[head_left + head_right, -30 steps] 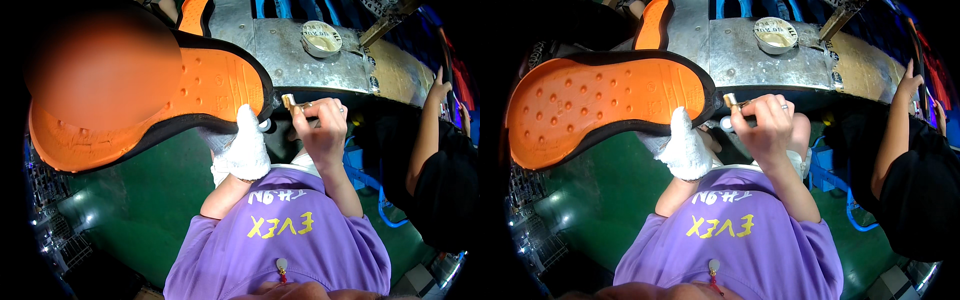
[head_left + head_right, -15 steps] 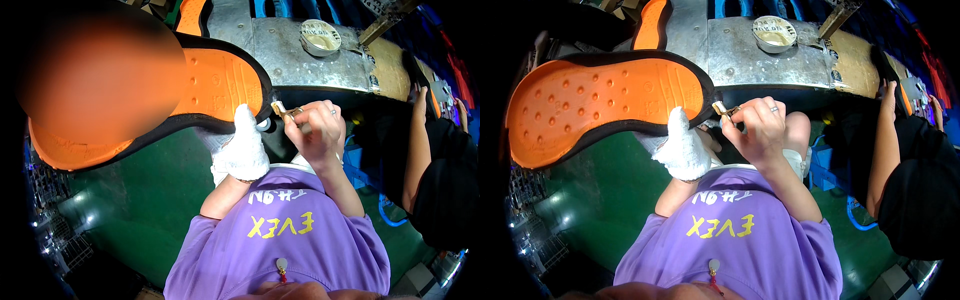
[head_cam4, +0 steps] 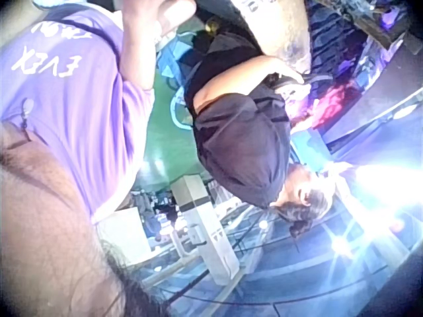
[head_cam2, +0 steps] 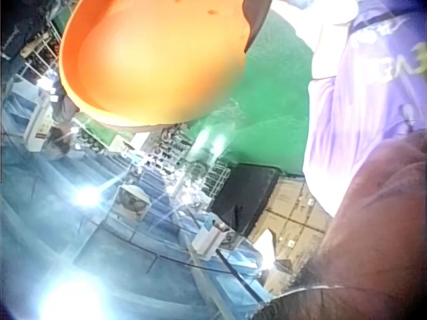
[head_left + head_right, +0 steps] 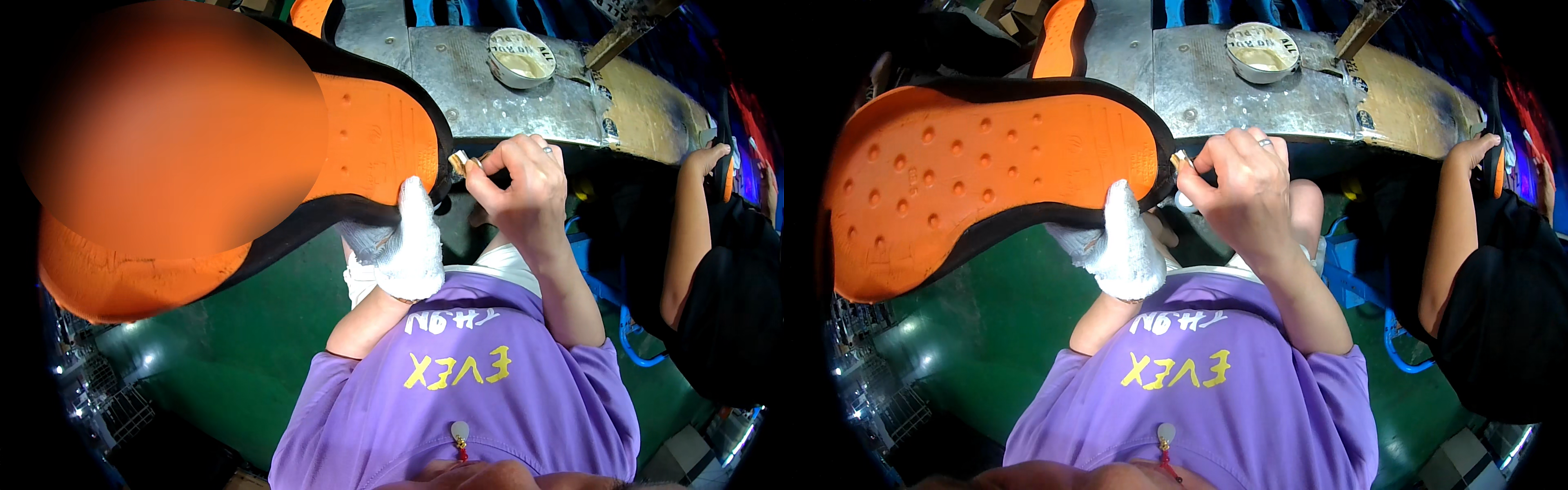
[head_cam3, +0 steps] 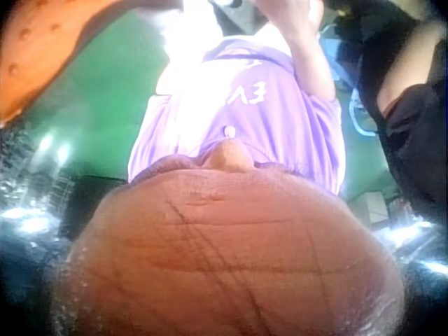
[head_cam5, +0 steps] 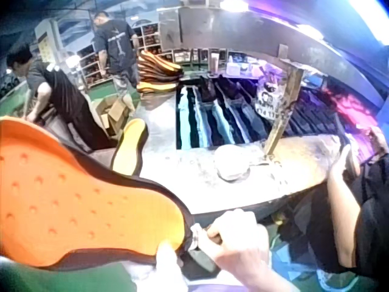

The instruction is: The person applies a beige adhesive to the edges of orange shoe soles using a small brush. They repeatedly dip the brush into a container and coat the perimeter of each sole before placing it on the metal workbench.

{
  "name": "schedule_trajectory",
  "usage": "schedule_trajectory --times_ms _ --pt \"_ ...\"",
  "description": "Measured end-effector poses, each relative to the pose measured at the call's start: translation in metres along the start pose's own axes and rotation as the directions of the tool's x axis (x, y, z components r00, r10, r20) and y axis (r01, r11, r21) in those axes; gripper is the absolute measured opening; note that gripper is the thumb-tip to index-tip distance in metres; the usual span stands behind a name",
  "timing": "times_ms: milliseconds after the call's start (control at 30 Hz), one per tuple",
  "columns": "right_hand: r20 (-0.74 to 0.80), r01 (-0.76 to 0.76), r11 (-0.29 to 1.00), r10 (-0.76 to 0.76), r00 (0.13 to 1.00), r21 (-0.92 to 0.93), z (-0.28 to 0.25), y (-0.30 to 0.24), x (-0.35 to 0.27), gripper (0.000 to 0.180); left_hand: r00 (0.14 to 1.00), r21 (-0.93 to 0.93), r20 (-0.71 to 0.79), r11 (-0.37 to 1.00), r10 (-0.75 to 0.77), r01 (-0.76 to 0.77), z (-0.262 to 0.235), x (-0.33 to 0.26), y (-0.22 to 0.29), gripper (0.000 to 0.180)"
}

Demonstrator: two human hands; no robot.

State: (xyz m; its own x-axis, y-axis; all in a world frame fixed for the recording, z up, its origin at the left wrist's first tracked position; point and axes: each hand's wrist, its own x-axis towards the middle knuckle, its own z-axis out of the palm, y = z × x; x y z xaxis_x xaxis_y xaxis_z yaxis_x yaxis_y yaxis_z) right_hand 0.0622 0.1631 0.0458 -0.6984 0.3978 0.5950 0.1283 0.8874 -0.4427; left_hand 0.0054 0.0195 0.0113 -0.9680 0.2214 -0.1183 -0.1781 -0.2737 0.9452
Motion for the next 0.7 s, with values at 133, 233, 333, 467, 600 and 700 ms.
schedule_trajectory --times_ms 133,233,333,467,600,700 --pt "-0.059 0.027 0.997 -0.032 0.998 -0.071 -0.001 0.005 0.005 0.023 1.000 -0.010 0.017 1.000 -0.016 0.016 -0.004 0.001 -0.006 0.037" --pt "-0.037 -0.003 1.000 0.002 0.999 -0.004 -0.009 0.007 0.007 0.024 0.998 -0.025 0.025 0.998 -0.050 0.050 -0.010 0.003 -0.012 0.041" --pt "0.014 0.083 0.996 -0.084 0.996 0.046 -0.014 0.009 0.010 0.023 0.995 -0.006 -0.003 0.995 -0.097 0.097 -0.007 -0.002 -0.002 0.037" --pt "0.150 0.186 0.981 -0.191 0.970 0.052 -0.021 0.010 0.019 0.019 0.996 0.001 -0.074 0.999 -0.053 0.053 0.020 -0.008 0.024 0.037" --pt "0.266 0.326 0.937 -0.348 0.899 0.122 -0.030 0.016 0.028 0.020 0.995 0.065 -0.081 0.996 0.064 -0.059 0.011 -0.002 0.012 0.035" --pt "0.339 0.398 0.908 -0.419 0.843 0.132 -0.037 0.017 0.030 0.017 0.997 0.057 -0.057 0.997 0.061 -0.058 0.004 0.000 0.011 0.033"
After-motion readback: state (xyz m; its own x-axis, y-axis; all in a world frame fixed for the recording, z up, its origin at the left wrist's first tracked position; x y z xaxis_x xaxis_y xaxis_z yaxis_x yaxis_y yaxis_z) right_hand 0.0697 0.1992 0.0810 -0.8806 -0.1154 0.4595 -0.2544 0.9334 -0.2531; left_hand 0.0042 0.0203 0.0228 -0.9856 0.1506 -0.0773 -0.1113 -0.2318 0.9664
